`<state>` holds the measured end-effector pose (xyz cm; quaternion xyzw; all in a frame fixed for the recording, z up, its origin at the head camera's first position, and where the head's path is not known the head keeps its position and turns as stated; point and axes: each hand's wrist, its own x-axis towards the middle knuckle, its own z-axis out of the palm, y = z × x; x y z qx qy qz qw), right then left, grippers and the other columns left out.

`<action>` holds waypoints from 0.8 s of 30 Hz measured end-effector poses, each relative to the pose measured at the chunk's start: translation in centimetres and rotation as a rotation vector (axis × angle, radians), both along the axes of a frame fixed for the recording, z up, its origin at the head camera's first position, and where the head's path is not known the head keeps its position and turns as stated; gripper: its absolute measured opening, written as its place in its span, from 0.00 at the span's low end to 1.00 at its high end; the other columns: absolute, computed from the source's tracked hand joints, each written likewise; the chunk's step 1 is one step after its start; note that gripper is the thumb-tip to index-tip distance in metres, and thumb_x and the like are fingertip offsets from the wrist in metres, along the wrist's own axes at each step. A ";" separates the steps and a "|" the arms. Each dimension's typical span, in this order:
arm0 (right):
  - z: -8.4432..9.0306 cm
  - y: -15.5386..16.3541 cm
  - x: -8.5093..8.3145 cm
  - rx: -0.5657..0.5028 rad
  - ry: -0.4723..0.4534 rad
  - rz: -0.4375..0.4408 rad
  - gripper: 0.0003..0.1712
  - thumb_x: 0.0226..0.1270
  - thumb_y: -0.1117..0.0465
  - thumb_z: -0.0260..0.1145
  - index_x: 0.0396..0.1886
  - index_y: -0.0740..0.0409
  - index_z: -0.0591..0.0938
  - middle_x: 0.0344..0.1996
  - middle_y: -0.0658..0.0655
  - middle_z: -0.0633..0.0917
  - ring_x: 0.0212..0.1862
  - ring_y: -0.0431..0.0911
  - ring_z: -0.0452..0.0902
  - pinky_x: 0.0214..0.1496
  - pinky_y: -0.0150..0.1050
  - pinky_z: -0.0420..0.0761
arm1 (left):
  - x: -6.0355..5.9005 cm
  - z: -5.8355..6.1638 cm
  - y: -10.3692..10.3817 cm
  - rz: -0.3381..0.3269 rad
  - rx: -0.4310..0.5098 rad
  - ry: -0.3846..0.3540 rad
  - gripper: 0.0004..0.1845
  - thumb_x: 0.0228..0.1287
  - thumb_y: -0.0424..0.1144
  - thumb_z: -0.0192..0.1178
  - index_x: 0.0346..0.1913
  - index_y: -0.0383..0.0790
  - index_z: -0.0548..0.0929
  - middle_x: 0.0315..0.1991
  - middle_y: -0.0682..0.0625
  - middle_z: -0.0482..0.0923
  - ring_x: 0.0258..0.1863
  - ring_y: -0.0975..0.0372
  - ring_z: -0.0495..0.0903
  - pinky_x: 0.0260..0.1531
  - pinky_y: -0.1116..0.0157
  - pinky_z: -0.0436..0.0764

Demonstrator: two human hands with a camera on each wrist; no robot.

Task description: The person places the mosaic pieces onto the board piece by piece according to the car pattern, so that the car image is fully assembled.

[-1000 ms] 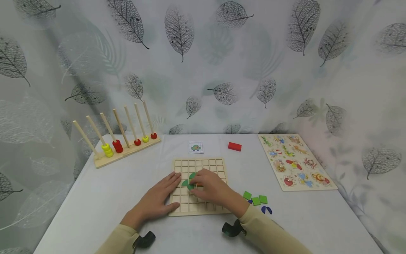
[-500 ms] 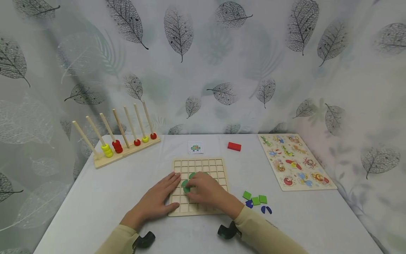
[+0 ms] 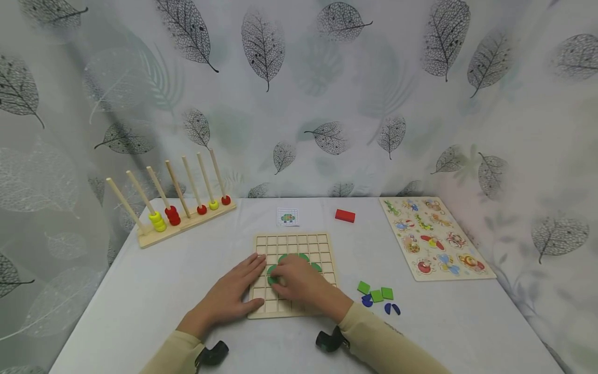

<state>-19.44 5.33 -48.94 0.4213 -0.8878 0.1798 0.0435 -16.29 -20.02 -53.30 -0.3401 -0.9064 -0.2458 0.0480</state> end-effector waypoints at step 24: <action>-0.8 -0.6 -0.4 0.037 -0.017 -0.047 0.08 0.69 0.55 0.80 0.45 0.50 0.94 0.36 0.44 0.85 0.44 0.40 0.77 0.48 0.31 0.80 | -0.1 -0.3 -0.1 0.006 0.005 -0.018 0.47 0.72 0.61 0.63 0.85 0.37 0.65 0.86 0.48 0.59 0.86 0.52 0.53 0.78 0.44 0.64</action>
